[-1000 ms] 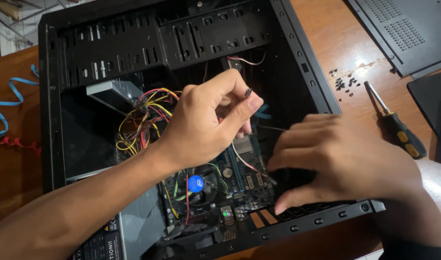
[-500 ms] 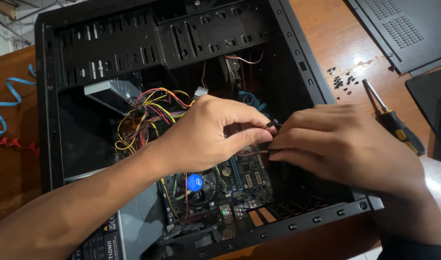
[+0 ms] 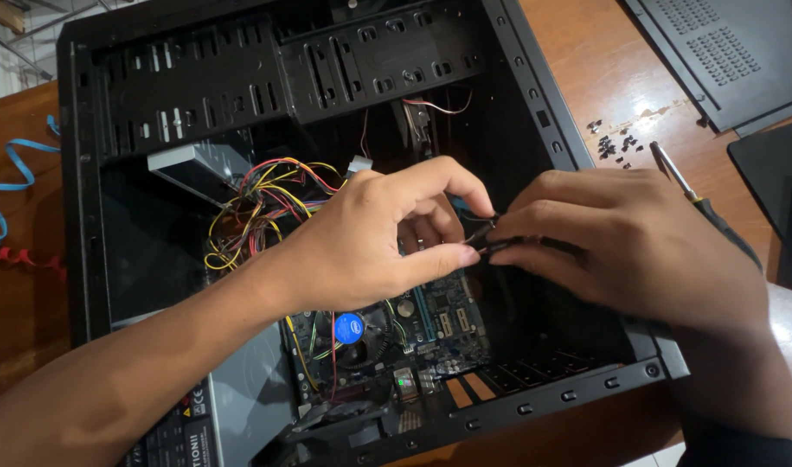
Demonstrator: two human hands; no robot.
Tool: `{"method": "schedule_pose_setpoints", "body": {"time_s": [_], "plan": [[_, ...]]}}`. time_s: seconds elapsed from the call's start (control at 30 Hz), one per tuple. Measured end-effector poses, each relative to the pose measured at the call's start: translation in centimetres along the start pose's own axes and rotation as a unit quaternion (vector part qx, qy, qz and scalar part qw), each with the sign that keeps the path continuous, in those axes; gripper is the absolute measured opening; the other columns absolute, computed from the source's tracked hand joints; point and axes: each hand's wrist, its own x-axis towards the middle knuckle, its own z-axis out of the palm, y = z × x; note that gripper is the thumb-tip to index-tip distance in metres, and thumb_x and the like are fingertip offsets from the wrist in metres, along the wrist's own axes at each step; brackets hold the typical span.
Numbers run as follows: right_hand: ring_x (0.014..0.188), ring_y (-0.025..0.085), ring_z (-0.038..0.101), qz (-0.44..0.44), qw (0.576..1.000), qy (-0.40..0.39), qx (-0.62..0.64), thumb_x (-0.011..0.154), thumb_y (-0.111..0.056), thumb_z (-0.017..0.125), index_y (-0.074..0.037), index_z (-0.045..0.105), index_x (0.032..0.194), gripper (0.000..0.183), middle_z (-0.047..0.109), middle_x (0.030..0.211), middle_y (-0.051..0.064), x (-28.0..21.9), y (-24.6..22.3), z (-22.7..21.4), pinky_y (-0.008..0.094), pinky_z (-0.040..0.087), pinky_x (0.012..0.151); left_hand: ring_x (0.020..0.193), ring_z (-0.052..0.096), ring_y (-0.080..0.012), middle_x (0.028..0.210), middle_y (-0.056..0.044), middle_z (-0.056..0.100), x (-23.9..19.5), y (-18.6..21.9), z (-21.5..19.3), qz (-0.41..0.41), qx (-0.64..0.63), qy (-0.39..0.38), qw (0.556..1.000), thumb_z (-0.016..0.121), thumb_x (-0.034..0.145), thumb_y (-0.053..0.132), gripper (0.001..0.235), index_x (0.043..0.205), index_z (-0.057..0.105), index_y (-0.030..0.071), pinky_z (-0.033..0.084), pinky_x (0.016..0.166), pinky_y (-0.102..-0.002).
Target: The person connects various internal cables inside a desktop computer case. They attach power and data connectors to the motherboard and drive bays, then route and secure the wires.
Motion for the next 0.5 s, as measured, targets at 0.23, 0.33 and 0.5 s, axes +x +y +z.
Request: {"method": "schedule_pose_setpoints", "body": {"time_s": [0.23,0.33,0.5], "plan": [[0.072,0.025,0.066,-0.008,0.999,-0.038,-0.016,0.094,-0.017,0.072,-0.008,0.072,0.099,0.01,0.072,0.095,0.004,-0.15,0.96,0.44,0.039,0.051,0.066,0.069,0.064,-0.0074,0.081,0.003,0.07,0.02,-0.24,-0.38,0.015,0.007,-0.005,1.0,0.071,0.093,0.017,0.024,0.114,0.059,0.017,0.057,0.067,-0.022],[0.071,0.026,0.067,-0.01,0.999,-0.034,-0.028,0.095,-0.022,0.073,-0.011,0.074,0.102,0.014,0.073,0.087,0.004,-0.31,1.06,0.63,0.04,0.052,0.068,0.075,0.068,-0.0079,0.085,0.003,0.07,-0.02,-0.37,-0.39,0.035,0.001,-0.001,0.999,0.068,0.093,0.014,0.023,0.113,0.057,0.016,0.061,0.073,-0.022],[0.078,0.027,0.071,0.007,0.999,-0.024,-0.032,0.092,-0.04,0.071,-0.007,0.069,0.111,0.039,0.075,0.104,0.009,-0.37,0.99,0.7,0.039,0.05,0.063,0.084,0.071,-0.0114,0.089,0.001,0.071,0.0,-0.54,-0.02,0.062,-0.027,0.002,0.998,0.069,0.094,0.009,0.025,0.112,0.053,0.014,0.061,0.08,-0.026]]}}
